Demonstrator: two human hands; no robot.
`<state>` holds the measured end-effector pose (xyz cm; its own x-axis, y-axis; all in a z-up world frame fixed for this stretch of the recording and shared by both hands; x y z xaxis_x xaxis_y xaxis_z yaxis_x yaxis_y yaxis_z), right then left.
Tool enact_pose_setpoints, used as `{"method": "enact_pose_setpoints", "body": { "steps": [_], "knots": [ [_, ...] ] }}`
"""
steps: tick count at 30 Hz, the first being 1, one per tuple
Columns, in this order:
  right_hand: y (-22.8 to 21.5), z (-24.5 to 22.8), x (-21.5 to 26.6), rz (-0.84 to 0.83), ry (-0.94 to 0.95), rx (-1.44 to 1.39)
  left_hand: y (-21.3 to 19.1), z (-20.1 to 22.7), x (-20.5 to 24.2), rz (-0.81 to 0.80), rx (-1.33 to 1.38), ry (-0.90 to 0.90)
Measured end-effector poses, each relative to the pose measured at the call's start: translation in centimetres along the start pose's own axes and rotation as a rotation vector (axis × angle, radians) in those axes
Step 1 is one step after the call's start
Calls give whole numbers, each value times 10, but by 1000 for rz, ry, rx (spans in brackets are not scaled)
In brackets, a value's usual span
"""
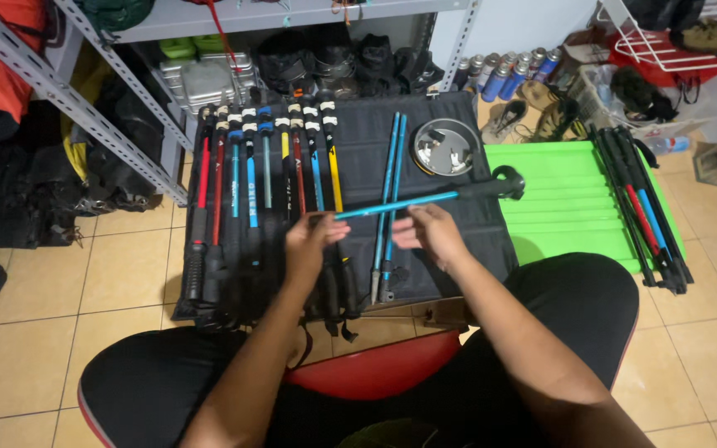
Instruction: The person joins two sections of a blue trekking pole and rotates a locking nut by hand to secure the segments.
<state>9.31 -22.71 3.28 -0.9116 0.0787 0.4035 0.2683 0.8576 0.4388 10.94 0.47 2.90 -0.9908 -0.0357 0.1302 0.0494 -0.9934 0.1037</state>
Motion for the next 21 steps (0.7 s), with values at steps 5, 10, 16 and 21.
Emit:
{"method": "enact_pose_setpoints", "body": {
  "steps": [5,10,16,21],
  "knots": [
    [25,-44,18,-71,-734,1234,-11,-21,-9,11,64,-123],
    [46,-35,25,-366,-892,1428,-2,-37,-7,-14,110,-202],
    [27,-37,2,-411,-822,1372,19,-2,12,-109,-114,-84],
    [18,-44,-7,-340,-792,1355,46,-35,11,-156,-1033,287]
  ]
}}
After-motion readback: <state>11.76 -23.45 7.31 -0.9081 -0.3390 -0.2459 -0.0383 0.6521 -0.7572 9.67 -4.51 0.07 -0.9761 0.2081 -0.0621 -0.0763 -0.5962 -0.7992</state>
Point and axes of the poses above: each hand's wrist, its own x-axis away from the middle knuckle, its own y-axis out of the palm, z = x × y, the point moved 9 cm from there along -x, towards the middle knuckle, and after that the axes turned 14 degrees about -x, right-handed, at the moved point
